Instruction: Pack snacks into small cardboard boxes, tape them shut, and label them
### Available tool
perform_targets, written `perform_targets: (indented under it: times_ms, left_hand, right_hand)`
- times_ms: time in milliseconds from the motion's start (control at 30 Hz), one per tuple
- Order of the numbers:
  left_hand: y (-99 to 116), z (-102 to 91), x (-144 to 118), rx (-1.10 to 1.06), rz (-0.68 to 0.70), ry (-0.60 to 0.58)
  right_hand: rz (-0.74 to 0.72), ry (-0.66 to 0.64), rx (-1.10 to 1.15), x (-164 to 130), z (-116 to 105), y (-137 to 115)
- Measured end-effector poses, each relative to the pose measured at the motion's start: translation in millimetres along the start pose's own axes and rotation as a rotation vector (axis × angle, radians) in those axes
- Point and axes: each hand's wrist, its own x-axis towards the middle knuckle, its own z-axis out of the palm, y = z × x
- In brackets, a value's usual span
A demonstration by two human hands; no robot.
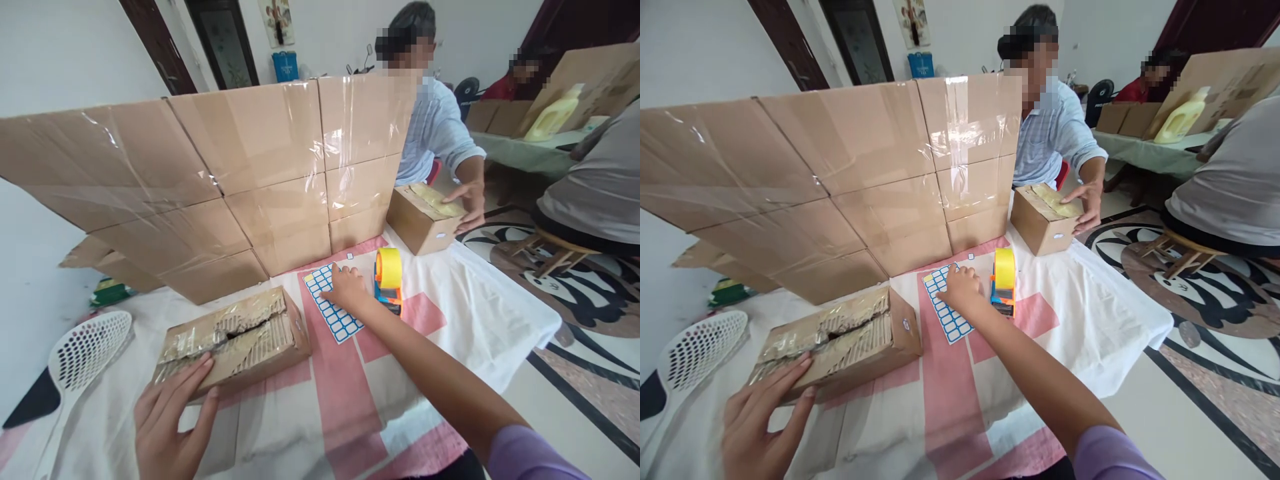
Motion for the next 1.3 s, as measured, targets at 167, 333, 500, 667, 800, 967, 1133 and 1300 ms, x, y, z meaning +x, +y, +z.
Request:
perform_targets:
  times_ms: [167, 333, 500, 667, 800, 967, 1133, 1300]
  left_hand:
    - [-3.6, -2.5, 0.2, 0.013, 0.023, -0.018]
    - [-3.3, -2.3, 2.3, 0.011, 0.044, -0.037]
    - [-0.4, -1.1, 6.6, 0.015, 0.044, -0.015]
    - [23.7, -10.7, 13.6, 0.098, 0.007, -0.047]
    - [90.6, -5.7, 30.3, -0.014, -0.04, 0.109]
    - [172.4, 28.5, 71.2, -0.345, -0.448, -0.138]
    - [190.4, 45.6, 97.3, -0.358, -0.554, -0.136]
    - [192.1, 49.9, 104.6, -0.476, -0.521, -0.246]
  right_hand:
    - [0.153, -0.019, 0.167, 11.4, 17.1, -11.6]
    - [0.162, 0.012, 0.343, 12.0, 16.8, 8.4]
    - [-0.001, -0.124, 0.654, 4.8, 16.9, 23.2]
    - [-0.208, -0.158, 1.068, -31.5, -9.7, 41.7]
    - [-0.375, -0.302, 1.307, -71.8, -45.0, 71.9]
    - [-0.508, -0.424, 1.271, -92.4, -69.5, 92.5]
    - [-0.511, -0.369, 1.325, -98.7, -52.9, 107.1]
    - [-0.57, -0.409, 1.339, -97.6, -29.7, 116.0]
